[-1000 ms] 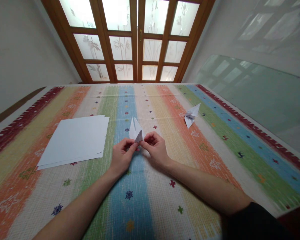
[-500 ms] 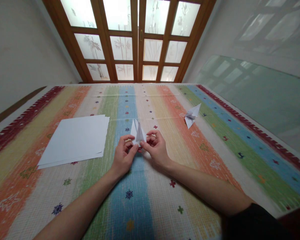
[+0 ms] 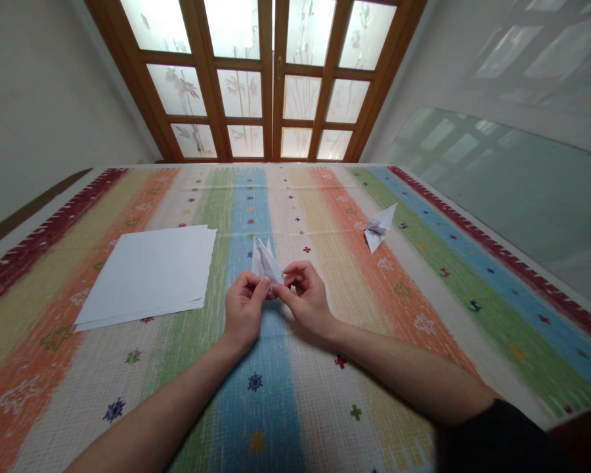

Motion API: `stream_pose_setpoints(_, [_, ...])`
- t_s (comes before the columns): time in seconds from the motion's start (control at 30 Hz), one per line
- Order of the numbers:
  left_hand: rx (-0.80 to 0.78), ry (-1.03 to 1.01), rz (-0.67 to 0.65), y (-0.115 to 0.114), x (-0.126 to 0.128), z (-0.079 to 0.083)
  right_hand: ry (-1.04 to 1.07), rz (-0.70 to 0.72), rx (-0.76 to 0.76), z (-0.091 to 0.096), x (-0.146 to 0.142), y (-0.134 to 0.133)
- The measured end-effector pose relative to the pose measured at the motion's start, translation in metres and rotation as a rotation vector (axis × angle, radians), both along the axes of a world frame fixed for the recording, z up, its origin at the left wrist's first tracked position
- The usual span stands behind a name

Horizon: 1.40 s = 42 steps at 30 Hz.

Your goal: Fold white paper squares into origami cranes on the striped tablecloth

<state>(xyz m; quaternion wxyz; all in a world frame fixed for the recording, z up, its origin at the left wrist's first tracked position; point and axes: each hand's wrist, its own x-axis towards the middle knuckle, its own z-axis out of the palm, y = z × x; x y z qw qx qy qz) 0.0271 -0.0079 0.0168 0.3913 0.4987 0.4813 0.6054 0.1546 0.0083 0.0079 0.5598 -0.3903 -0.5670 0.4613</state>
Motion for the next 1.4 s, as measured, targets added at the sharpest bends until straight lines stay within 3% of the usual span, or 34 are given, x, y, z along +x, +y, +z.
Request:
stream_pose_setpoints(0.17, [-0.030, -0.102, 0.033, -0.001, 0.004, 0.000, 0.058, -0.008, -0.070, 0.001, 0.000, -0.002])
stream_pose_setpoints(0.47, [-0.009, -0.107, -0.096, -0.005, 0.006, -0.005, 0.089, 0.123, -0.199, 0.000, 0.002, 0.001])
stream_pose_setpoints(0.67, [-0.055, -0.011, -0.241, -0.007, 0.003, -0.011, 0.082, 0.080, -0.214, 0.001, 0.006, 0.009])
stream_pose_setpoints(0.97, [-0.209, -0.046, -0.306, -0.005, 0.004, -0.008, 0.115, 0.024, -0.219, -0.002, 0.007, 0.012])
stream_pose_setpoints(1.13, [-0.279, -0.093, -0.442, -0.001, 0.003, -0.005, 0.106, -0.026, -0.216, 0.004, 0.011, 0.017])
stream_pose_setpoints(1.3, [-0.285, -0.102, -0.417, 0.001, 0.003, -0.005, 0.083, -0.072, -0.212, 0.005, 0.014, 0.023])
stream_pose_setpoints(1.4, [-0.233, -0.128, -0.328, 0.005, 0.000, -0.008, 0.127, 0.016, -0.214, 0.000, 0.012, 0.022])
